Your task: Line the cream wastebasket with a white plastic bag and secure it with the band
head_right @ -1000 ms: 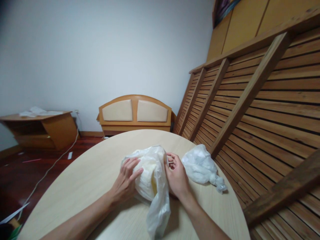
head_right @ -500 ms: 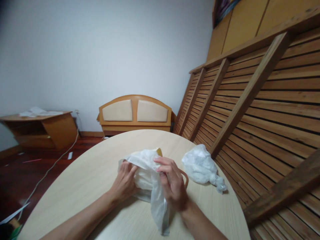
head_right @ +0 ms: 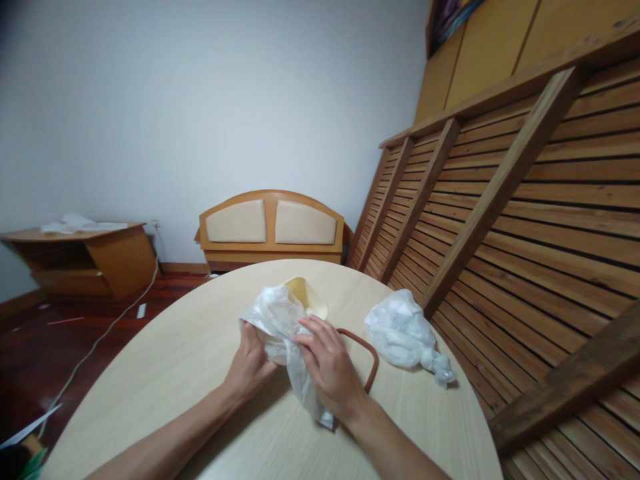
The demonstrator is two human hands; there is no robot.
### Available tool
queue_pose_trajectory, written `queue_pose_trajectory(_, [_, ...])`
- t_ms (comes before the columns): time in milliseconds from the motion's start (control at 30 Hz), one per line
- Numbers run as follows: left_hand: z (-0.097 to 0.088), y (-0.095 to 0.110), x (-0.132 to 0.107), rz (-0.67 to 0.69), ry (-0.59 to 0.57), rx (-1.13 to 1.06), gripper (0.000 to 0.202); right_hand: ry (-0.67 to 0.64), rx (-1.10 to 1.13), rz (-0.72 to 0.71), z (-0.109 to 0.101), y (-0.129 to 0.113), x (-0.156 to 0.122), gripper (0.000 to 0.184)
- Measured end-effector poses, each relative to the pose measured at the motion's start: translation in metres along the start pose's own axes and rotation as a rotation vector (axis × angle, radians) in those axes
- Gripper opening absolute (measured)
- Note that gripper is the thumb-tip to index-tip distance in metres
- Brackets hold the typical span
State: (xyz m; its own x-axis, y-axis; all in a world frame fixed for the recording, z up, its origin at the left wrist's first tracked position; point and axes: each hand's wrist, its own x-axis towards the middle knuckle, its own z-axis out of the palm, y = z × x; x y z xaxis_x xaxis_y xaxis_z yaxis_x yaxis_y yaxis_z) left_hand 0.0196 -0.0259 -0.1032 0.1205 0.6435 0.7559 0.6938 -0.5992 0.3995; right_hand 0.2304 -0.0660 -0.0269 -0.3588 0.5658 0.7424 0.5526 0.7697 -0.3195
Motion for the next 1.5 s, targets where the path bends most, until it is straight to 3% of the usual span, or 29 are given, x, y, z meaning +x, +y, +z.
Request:
queue_pose_trajectory(167, [-0.002,0.021,-0.006,-0.126,-0.08,-0.11,0.077,0.064,-0.029,0.005,0.004,0.007,0.001,0.021])
queue_pose_trajectory(333, [-0.018,0.053,-0.006,-0.074,-0.142,-0.165,0.086,0.139,-0.017,0.033,0.005,0.015,0.003,0.018])
queue_pose_trajectory(400, [-0.027,0.063,-0.003,-0.023,-0.199,-0.198,0.079,0.158,-0.013,0.044,0.005,0.018,0.003,0.019])
queue_pose_trajectory(500, [-0.042,0.07,0.005,0.036,-0.266,-0.261,0.052,0.185,-0.014,0.054,0.007,0.022,0.003,0.02])
queue_pose_trajectory(567, [-0.051,0.068,0.011,0.1,-0.229,-0.254,0.034,0.196,-0.02,0.055,0.007,0.024,0.003,0.019])
queue_pose_trajectory(633, [-0.058,0.065,0.017,0.184,-0.113,-0.214,0.024,0.211,-0.028,0.055,0.008,0.024,0.003,0.019])
queue_pose_trajectory(733, [-0.064,0.06,0.026,0.239,0.146,-0.105,0.029,0.24,-0.033,0.064,0.008,0.022,0.005,0.02])
queue_pose_trajectory(800, [-0.065,0.057,0.031,0.18,0.263,-0.032,0.04,0.252,-0.022,0.071,0.009,0.02,0.005,0.021])
queue_pose_trajectory(867, [-0.065,0.051,0.036,0.073,0.255,-0.018,0.048,0.253,-0.003,0.078,0.01,0.019,0.005,0.023])
queue_pose_trajectory(1000, [-0.066,0.034,0.04,-0.171,0.027,-0.18,0.041,0.232,0.034,0.089,0.011,0.017,0.004,0.028])
queue_pose_trajectory(1067, [-0.068,0.028,0.042,-0.227,-0.016,-0.247,0.041,0.242,0.038,0.079,0.01,0.016,0.005,0.028])
queue_pose_trajectory(1267, [-0.076,0.041,0.041,-0.085,0.066,-0.386,0.042,0.339,0.028,-0.006,0.007,0.01,0.009,0.022])
queue_pose_trajectory(1500, [-0.082,0.06,0.031,0.089,0.181,-0.335,0.044,0.424,0.093,-0.042,-0.006,-0.004,0.011,0.023])
